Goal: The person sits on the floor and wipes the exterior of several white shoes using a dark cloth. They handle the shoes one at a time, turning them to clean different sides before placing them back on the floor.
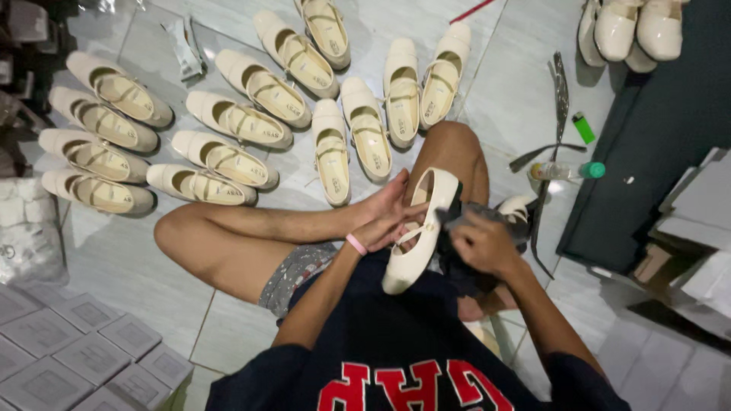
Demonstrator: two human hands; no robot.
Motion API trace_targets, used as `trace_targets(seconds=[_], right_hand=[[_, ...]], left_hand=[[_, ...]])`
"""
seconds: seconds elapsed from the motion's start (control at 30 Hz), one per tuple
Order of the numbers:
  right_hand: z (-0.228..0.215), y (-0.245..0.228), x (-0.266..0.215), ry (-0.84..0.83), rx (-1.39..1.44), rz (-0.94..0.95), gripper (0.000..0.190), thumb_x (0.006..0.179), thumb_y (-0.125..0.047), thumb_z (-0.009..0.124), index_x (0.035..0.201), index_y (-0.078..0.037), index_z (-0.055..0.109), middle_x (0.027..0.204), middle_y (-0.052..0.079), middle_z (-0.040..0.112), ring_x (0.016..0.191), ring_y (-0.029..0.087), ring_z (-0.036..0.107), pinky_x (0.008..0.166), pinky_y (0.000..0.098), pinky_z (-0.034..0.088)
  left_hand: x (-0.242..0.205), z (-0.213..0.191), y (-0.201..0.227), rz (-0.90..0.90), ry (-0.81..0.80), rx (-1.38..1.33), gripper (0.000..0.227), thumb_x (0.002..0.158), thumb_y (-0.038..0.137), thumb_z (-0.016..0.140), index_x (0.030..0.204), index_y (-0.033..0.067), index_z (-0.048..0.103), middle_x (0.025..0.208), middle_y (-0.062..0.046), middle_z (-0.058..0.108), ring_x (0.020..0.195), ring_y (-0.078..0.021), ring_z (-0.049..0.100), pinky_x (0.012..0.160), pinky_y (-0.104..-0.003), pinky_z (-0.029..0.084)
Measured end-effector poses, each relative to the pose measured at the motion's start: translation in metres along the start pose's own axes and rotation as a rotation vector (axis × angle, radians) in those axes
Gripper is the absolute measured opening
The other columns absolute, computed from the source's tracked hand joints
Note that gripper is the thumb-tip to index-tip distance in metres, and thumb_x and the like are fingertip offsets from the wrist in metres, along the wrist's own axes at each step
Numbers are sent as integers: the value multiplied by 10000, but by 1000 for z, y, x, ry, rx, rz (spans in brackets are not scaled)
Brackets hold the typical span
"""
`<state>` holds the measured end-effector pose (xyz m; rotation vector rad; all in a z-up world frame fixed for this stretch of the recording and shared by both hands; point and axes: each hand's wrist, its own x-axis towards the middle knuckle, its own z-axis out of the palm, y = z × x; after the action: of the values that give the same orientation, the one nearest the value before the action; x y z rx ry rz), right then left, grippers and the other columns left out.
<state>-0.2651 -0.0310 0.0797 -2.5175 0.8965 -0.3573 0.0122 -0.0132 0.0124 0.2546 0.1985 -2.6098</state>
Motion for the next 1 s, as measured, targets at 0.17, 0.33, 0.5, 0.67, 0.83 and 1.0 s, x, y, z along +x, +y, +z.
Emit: trace_targets(seconds=[0.17,0.33,0.5,0.67,0.83,1.0], right_hand=[[7,-32,-20,79,25,-199,103,699,-191,755,727,-106,704,953,155,677,600,292,642,534,418,523],[15,-83,-36,-162,109,-270,137,683,-250,778,720,-128,727,806,78,612,575,265,635,487,395,499],[0,-71,-22,-128,-100,-170,194,722,-244,779,621,-124,665,732,66,560,539,252,601,484,401,493],[17,-74,-42,-147,62,-219,169,740,-232,775,715,-88,689,739,58,543,570,247,621,469,385,496],[48,-32,-86,230,245,-54,135,834,-165,684,758,-59,646,791,113,620,664,266,621,624,393,507],[103,11,-109,857,715,763,265,1007,-131,502,830,23,625,742,130,635,674,224,572,662,338,466]], left_hand=[[-7,12,-3,157,56,241,762,973,729,327,1545,225,318,1247,-97,653,864,-245,649,659,-381,539],[-6,7,-2,24,-215,59,910,978,788,356,1551,81,343,1140,-121,635,769,-268,671,660,-330,551],[-8,-4,-22,190,-120,220,858,1005,651,418,1665,138,222,1218,-45,606,863,-243,695,731,-351,577],[-11,-2,-21,138,-114,159,866,1048,581,463,1699,90,169,1271,-120,602,894,-232,692,757,-335,577],[-10,23,-11,48,-105,236,928,902,729,537,1560,111,322,1116,-153,626,822,-259,707,674,-371,586],[16,77,-7,651,424,1444,729,805,428,824,1402,91,575,1123,-160,661,828,-290,714,706,-435,581]])
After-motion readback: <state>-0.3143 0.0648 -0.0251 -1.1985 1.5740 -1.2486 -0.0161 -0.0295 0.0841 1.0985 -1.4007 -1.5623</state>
